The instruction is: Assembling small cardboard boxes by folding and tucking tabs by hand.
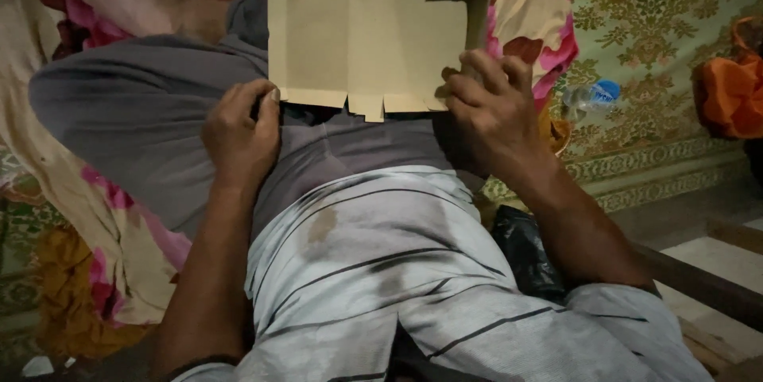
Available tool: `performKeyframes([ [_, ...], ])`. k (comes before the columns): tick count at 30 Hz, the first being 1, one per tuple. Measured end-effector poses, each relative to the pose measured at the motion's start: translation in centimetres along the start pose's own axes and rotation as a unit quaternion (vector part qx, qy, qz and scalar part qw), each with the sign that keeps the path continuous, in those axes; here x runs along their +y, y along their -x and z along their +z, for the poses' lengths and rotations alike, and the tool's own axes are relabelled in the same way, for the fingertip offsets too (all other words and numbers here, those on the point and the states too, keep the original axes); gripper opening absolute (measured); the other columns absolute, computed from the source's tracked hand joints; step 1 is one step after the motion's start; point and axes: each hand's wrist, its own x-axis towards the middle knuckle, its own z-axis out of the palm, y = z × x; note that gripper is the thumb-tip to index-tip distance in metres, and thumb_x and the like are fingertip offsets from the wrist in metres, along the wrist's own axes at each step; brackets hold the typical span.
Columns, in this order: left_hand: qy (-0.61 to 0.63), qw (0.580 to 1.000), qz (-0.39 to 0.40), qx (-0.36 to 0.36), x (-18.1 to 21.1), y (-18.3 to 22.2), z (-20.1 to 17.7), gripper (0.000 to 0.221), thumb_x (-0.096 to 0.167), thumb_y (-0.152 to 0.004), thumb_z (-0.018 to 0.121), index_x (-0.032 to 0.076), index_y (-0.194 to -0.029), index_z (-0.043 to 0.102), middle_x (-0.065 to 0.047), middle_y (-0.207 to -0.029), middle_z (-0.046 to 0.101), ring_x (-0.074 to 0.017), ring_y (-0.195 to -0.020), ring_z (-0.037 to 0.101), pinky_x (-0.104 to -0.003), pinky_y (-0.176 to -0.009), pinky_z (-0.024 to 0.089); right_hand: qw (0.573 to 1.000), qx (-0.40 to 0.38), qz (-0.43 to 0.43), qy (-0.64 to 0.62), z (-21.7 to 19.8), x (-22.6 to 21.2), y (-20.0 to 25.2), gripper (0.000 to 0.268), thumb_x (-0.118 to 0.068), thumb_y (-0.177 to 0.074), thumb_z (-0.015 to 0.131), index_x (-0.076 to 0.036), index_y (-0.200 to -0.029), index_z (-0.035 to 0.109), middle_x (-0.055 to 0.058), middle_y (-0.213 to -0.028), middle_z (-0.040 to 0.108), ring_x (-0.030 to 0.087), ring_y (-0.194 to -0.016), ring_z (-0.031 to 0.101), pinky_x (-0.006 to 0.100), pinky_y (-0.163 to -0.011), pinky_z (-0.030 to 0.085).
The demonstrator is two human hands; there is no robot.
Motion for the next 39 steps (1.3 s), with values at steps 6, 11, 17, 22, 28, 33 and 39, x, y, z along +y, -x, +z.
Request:
performKeyframes([
  [6,0.010,1.000,-0.015,-0.002,0.3,-0.1,-0.1,0.005,0.000,-0.105,0.070,0.002,-0.106,0.074,-0.015,-0.083,0.068,-0.0351,-0.076,0.070,-0.042,-0.064,0.054,0.996,-0.069,0.053,-0.026,-0.5,-1.9,1.0,0.007,-0.015,-0.109,0.067,-0.011,-0.106,0.071,0.001,-0.116,0.064,0.022,-0.128,0.058,0.051,-0.112,0.033],
  [11,-0.001,1.000,-0.012,-0.015,0.0,-0.1,0.1,0.006,-0.001,-0.105,0.068,0.002,-0.107,0.073,-0.015,-0.084,0.069,-0.0342,-0.075,0.070,-0.042,-0.063,0.054,0.970,-0.060,0.148,-0.181,0.6,-4.5,1.4,0.008,-0.016,-0.107,0.067,-0.011,-0.112,0.072,0.001,-0.114,0.061,0.022,-0.125,0.056,0.046,-0.116,0.030],
  [17,-0.025,1.000,0.003,-0.013,-0.2,-0.1,0.1,0.007,-0.001,-0.103,0.072,0.003,-0.108,0.074,-0.014,-0.085,0.069,-0.0343,-0.077,0.071,-0.041,-0.063,0.055,0.995,-0.021,0.095,-0.001,1.2,-5.0,0.7,0.016,-0.028,-0.087,0.080,-0.020,-0.100,0.078,0.000,-0.108,0.072,0.023,-0.117,0.063,0.051,-0.102,0.038],
  [22,-0.027,1.000,0.004,-0.004,-0.6,0.1,0.4,0.007,0.001,-0.103,0.074,0.007,-0.107,0.075,-0.010,-0.083,0.069,-0.0310,-0.077,0.072,-0.038,-0.064,0.054,0.984,-0.114,0.119,-0.068,-0.9,-4.8,-0.2,0.045,-0.056,-0.097,0.069,-0.020,-0.124,0.070,-0.001,-0.122,0.068,0.024,-0.126,0.058,0.051,-0.106,0.032],
  [28,-0.092,0.996,-0.017,0.004,0.7,-0.3,0.5,0.011,-0.001,-0.093,0.076,0.003,-0.104,0.076,-0.007,-0.089,0.073,-0.0198,-0.060,0.057,-0.034,-0.055,0.042,0.988,-0.010,0.147,-0.041,-3.5,-2.2,-4.4,0.028,-0.014,-0.090,0.086,-0.005,-0.113,0.071,0.012,-0.119,0.071,0.029,-0.107,0.062,0.047,-0.101,0.036],
  [33,-0.094,0.995,-0.019,-0.001,0.8,-0.3,0.4,0.012,-0.001,-0.092,0.076,0.002,-0.104,0.076,-0.008,-0.091,0.074,-0.0203,-0.062,0.059,-0.034,-0.057,0.044,0.989,-0.010,0.140,0.050,-0.3,2.6,-5.3,0.050,-0.019,-0.089,0.094,-0.001,-0.128,0.069,0.016,-0.126,0.065,0.031,-0.108,0.059,0.045,-0.098,0.035],
  [39,-0.080,0.997,-0.016,-0.005,0.5,-0.1,0.6,0.009,0.002,-0.092,0.076,0.002,-0.101,0.076,-0.009,-0.088,0.072,-0.0247,-0.063,0.060,-0.037,-0.058,0.045,0.988,-0.042,0.145,0.017,2.7,5.2,-5.0,0.026,-0.017,-0.088,0.086,-0.008,-0.109,0.072,0.007,-0.093,0.070,0.029,-0.074,0.061,0.041,-0.073,0.042],
])
